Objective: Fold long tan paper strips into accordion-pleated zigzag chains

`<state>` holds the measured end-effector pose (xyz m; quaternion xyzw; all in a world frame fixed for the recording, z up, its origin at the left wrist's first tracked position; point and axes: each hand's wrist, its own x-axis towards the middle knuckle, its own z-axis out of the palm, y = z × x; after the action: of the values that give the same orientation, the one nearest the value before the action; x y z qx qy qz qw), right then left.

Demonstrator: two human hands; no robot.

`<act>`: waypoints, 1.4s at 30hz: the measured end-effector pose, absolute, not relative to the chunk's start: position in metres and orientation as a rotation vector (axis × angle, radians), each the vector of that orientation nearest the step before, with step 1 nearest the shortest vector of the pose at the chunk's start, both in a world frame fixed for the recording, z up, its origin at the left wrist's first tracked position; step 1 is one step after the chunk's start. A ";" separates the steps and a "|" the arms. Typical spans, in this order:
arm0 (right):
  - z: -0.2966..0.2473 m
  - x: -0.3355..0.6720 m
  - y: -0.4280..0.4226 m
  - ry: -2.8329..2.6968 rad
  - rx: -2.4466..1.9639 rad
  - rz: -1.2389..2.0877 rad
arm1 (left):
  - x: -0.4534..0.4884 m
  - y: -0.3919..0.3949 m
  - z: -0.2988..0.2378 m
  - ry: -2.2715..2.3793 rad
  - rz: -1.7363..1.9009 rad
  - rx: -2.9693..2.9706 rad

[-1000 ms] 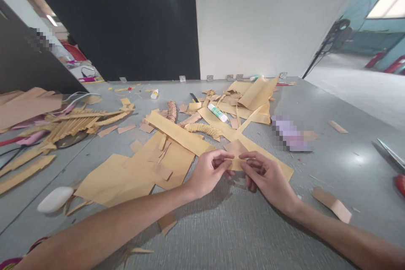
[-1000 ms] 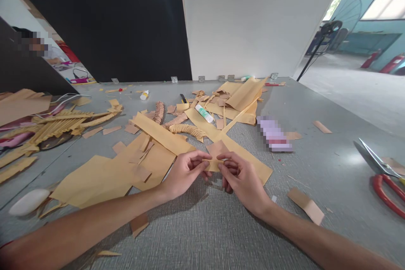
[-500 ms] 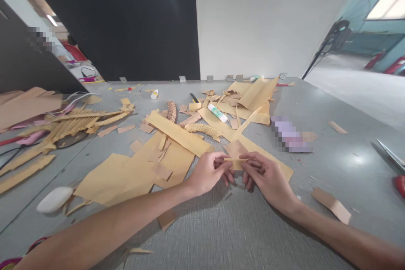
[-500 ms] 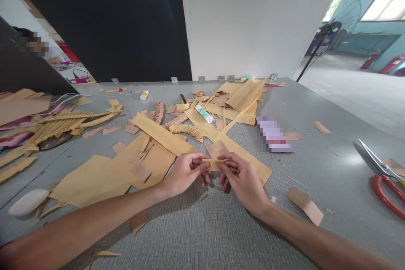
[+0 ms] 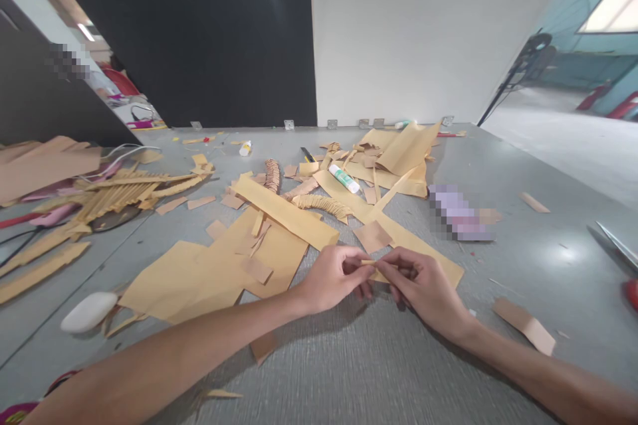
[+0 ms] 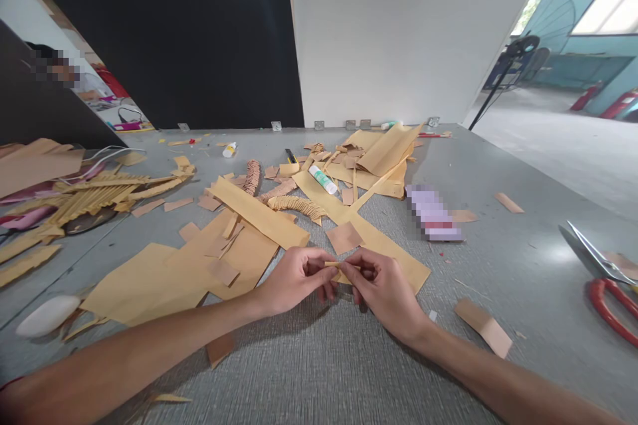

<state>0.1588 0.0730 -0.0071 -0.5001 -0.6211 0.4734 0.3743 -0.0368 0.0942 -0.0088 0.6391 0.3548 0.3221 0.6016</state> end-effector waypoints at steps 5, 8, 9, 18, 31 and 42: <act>-0.007 0.158 0.072 -1.621 -1.279 1.197 | -0.038 0.093 -0.006 0.840 0.747 1.482; -0.011 0.158 0.073 -1.612 -1.296 1.216 | -0.038 0.094 -0.007 0.832 0.782 1.485; -0.012 0.158 0.073 -1.604 -1.298 1.226 | -0.038 0.094 -0.008 0.834 0.793 1.481; -0.011 0.158 0.069 -1.775 -1.222 0.925 | -0.041 0.096 -0.011 0.969 0.801 1.525; -0.012 0.160 0.071 -1.678 -1.205 1.087 | -0.039 0.095 -0.010 0.972 0.824 1.537; -0.015 0.161 0.073 -1.547 -1.285 1.175 | -0.041 0.093 -0.006 0.899 0.799 1.564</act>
<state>0.1606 0.0733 -0.0154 -0.5066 -0.6103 0.4635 0.3950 -0.0409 0.0930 -0.0064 0.6613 0.3799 0.3378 0.5516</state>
